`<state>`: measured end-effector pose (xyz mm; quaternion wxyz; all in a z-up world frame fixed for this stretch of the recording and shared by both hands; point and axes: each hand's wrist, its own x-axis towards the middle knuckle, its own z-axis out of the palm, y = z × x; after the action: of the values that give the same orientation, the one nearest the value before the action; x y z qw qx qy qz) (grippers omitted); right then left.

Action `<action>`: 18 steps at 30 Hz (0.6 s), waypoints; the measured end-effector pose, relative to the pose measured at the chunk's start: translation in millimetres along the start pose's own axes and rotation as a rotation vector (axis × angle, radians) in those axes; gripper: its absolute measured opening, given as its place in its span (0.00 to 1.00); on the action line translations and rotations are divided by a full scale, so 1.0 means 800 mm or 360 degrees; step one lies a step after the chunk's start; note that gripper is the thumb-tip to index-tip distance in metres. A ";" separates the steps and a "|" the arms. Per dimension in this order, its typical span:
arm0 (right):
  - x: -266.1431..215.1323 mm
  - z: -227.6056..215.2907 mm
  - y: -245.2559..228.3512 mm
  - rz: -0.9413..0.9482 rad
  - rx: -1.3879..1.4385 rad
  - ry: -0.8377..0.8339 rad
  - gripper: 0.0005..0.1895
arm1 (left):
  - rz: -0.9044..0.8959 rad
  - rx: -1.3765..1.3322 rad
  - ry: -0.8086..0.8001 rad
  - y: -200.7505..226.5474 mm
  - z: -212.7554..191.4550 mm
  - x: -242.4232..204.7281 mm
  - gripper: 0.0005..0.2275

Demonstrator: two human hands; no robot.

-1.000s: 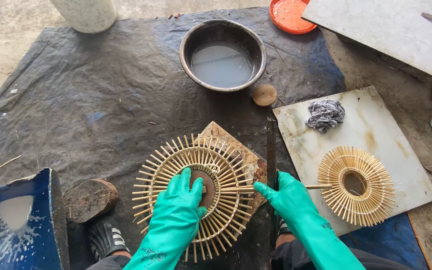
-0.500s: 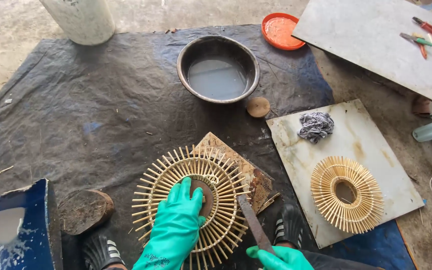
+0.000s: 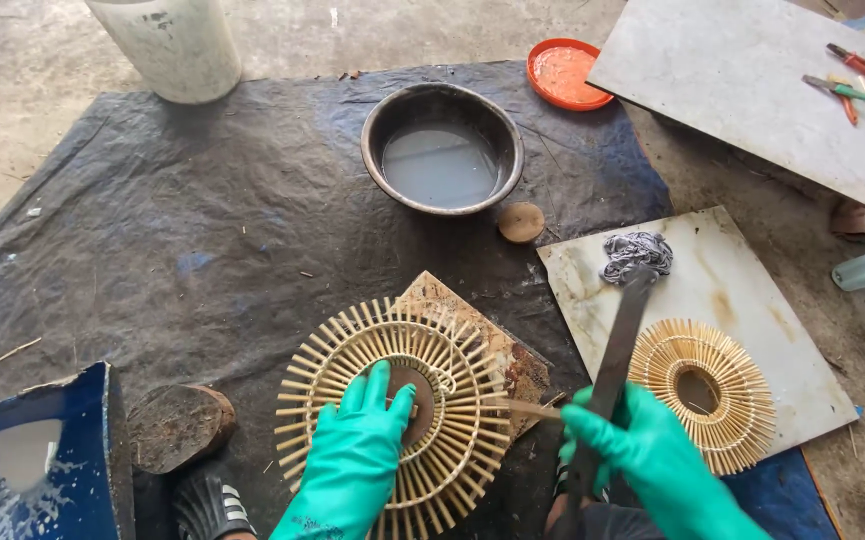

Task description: The recorder is assembling and smoothing the edges of a circular bamboo or wooden craft object using a small blade.

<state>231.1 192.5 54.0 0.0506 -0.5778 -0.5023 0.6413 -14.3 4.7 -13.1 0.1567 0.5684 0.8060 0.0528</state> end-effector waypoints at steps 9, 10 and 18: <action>0.093 0.019 0.011 -0.0486 -0.0996 0.0459 0.28 | -0.0271 -0.0402 -0.0097 0.001 -0.001 0.008 0.39; 0.095 0.023 0.014 -0.0530 -0.1071 0.0457 0.30 | -0.0240 -0.0372 -0.0135 0.002 -0.004 0.008 0.38; 0.110 0.046 0.040 -0.0601 -0.1080 0.0335 0.33 | -0.0254 -0.0331 -0.0460 0.005 -0.030 0.013 0.38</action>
<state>189.5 212.2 -35.7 0.0251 -0.5216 -0.7750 0.3558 -21.7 18.3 8.5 0.3325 0.4850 0.8078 0.0410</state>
